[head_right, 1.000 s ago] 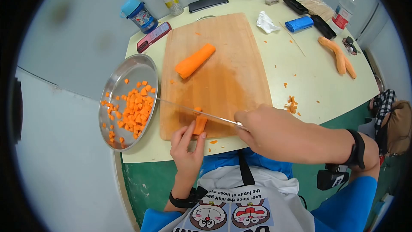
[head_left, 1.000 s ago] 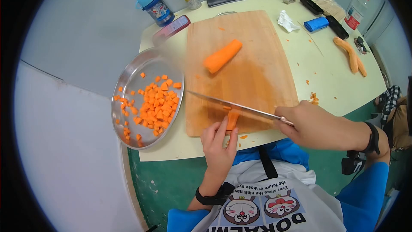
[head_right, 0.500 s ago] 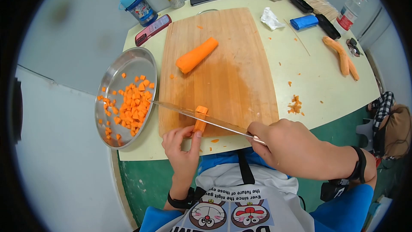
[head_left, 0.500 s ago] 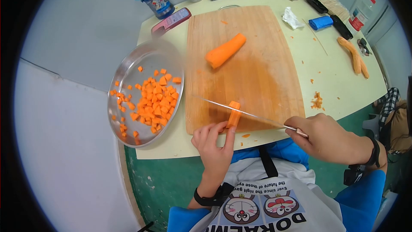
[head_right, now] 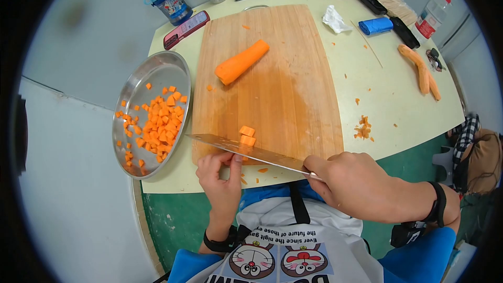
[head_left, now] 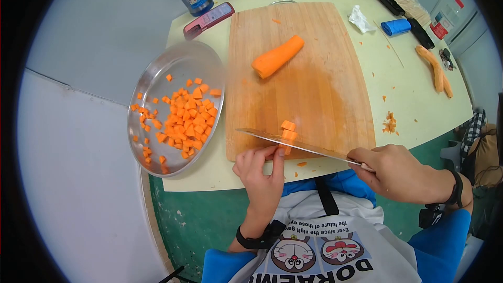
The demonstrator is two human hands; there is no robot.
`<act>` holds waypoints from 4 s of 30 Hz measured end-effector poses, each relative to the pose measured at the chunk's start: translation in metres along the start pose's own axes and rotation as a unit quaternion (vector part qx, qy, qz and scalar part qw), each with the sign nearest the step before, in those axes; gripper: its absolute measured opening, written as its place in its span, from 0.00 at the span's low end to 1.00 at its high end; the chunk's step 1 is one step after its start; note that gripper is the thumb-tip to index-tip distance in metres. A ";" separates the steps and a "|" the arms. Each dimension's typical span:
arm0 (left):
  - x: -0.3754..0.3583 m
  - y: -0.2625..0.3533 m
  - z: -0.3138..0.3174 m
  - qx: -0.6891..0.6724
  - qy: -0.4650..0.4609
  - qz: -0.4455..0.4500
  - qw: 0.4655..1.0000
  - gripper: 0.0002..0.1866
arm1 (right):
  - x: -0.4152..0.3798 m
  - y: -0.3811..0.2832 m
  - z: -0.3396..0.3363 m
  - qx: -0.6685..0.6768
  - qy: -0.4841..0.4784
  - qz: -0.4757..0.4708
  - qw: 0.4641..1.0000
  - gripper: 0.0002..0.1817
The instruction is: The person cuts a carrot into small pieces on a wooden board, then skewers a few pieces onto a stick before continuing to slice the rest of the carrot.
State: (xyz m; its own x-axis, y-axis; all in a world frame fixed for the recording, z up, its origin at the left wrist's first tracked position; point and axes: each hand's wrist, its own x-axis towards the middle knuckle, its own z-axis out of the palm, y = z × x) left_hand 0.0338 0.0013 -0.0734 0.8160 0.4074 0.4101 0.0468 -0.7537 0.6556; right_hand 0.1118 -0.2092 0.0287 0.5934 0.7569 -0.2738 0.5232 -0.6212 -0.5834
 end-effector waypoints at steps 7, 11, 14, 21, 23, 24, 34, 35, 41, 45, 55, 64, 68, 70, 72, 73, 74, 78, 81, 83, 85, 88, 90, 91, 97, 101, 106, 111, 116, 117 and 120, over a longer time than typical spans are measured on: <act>0.000 0.000 0.001 0.005 -0.002 -0.003 1.000 0.05 | 0.000 -0.002 -0.002 0.004 -0.013 0.000 1.000 0.07; 0.000 0.000 0.002 0.006 -0.009 -0.008 1.000 0.05 | 0.003 0.000 -0.004 0.013 -0.043 0.013 0.999 0.07; -0.001 0.001 0.002 0.010 -0.016 -0.026 0.999 0.05 | 0.006 0.001 -0.006 0.001 -0.070 0.019 0.997 0.07; 0.002 0.003 -0.001 -0.006 -0.056 -0.064 0.996 0.05 | 0.014 -0.007 -0.021 -0.003 -0.124 0.053 0.991 0.08; 0.002 0.004 -0.002 -0.006 -0.061 -0.069 0.996 0.05 | 0.016 -0.007 -0.021 0.001 -0.123 0.051 0.991 0.08; 0.002 0.004 -0.002 -0.005 -0.060 -0.067 0.996 0.06 | 0.017 -0.007 -0.021 0.000 -0.126 0.052 0.991 0.08; 0.001 0.002 0.001 -0.009 -0.042 -0.050 0.998 0.05 | 0.023 -0.015 -0.020 0.006 -0.103 0.061 0.993 0.07; 0.001 0.002 0.001 -0.009 -0.042 -0.044 0.998 0.05 | 0.023 -0.015 -0.019 0.009 -0.090 0.049 0.995 0.07; -0.001 0.001 0.000 -0.028 -0.021 -0.039 0.999 0.05 | 0.018 -0.014 -0.026 0.065 -0.060 0.071 0.994 0.08; -0.006 0.002 -0.003 -0.049 -0.005 -0.027 0.998 0.07 | 0.003 -0.009 -0.019 0.069 0.030 0.034 0.997 0.08; -0.005 0.001 -0.005 -0.048 0.011 -0.006 0.999 0.06 | -0.002 -0.003 -0.003 0.031 0.044 0.011 0.999 0.08; -0.004 -0.003 -0.003 -0.050 0.019 0.002 0.999 0.05 | 0.000 -0.006 0.001 0.016 0.018 0.002 1.000 0.07; -0.005 -0.004 -0.002 -0.061 0.027 0.000 0.998 0.06 | 0.001 -0.006 0.002 0.009 0.013 0.001 1.000 0.07; -0.005 -0.004 -0.002 -0.069 0.031 -0.005 0.997 0.07 | 0.001 -0.005 0.003 0.004 0.009 0.001 1.000 0.07; -0.005 -0.005 -0.002 -0.068 0.032 -0.008 0.997 0.07 | 0.002 -0.004 0.003 -0.001 0.004 0.000 1.000 0.07; -0.005 -0.005 -0.002 -0.067 0.031 -0.009 0.997 0.07 | 0.002 -0.004 0.003 -0.005 0.006 -0.003 1.000 0.07; -0.005 -0.005 -0.002 -0.067 0.032 -0.011 0.997 0.07 | 0.003 -0.004 0.003 -0.010 0.009 -0.006 1.000 0.07; -0.005 -0.005 -0.002 -0.061 0.040 -0.004 0.997 0.07 | 0.005 -0.005 0.002 -0.027 -0.003 -0.001 1.000 0.07; -0.006 -0.005 -0.001 -0.063 0.044 -0.012 0.997 0.07 | 0.008 -0.006 0.000 -0.026 -0.028 0.020 0.999 0.08; -0.007 -0.004 0.000 -0.069 0.048 -0.024 0.996 0.07 | 0.010 -0.008 -0.002 -0.026 -0.053 0.037 0.998 0.09; -0.007 -0.003 0.001 -0.092 0.052 -0.059 0.993 0.06 | 0.012 -0.010 -0.005 -0.028 -0.069 0.049 0.996 0.09; -0.007 -0.004 0.002 -0.082 0.043 -0.069 0.993 0.06 | 0.014 -0.011 -0.006 -0.025 -0.084 0.064 0.994 0.09; -0.007 -0.003 0.001 -0.085 0.040 -0.074 0.993 0.06 | 0.015 -0.012 -0.007 -0.020 -0.087 0.065 0.994 0.09; -0.007 -0.003 0.001 -0.086 0.036 -0.071 0.993 0.06 | 0.015 -0.013 -0.007 -0.016 -0.089 0.068 0.994 0.08; -0.004 -0.003 0.000 -0.071 0.033 -0.044 0.996 0.07 | 0.025 -0.024 -0.016 -0.024 -0.104 0.095 0.990 0.07; -0.003 -0.001 -0.001 -0.067 0.036 -0.052 0.996 0.06 | 0.028 -0.023 -0.020 -0.006 -0.100 0.093 0.991 0.07; -0.002 -0.002 -0.003 -0.077 0.035 -0.038 0.996 0.05 | 0.017 -0.020 -0.019 -0.006 -0.037 0.050 0.998 0.07; -0.001 0.000 -0.007 -0.048 0.019 -0.018 0.999 0.04 | 0.000 -0.026 -0.032 0.075 0.070 0.044 0.994 0.07; 0.002 0.002 -0.012 -0.003 0.023 0.029 0.999 0.03 | -0.011 -0.010 -0.028 0.023 0.133 0.078 0.988 0.06; 0.002 0.003 -0.013 -0.023 0.016 0.010 1.000 0.04 | -0.012 -0.005 -0.025 0.027 0.137 0.077 0.987 0.06; 0.002 0.004 -0.017 -0.036 -0.014 -0.016 0.999 0.09 | -0.017 0.009 -0.015 0.009 0.181 0.085 0.980 0.07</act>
State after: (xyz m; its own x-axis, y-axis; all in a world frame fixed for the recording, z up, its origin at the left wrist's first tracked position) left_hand 0.0261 0.0080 -0.0591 0.8305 0.4150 0.3716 0.0319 -0.7014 0.7120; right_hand 0.1154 -0.2300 0.0395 0.8505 0.5196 -0.0815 0.3895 -0.7264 -0.5663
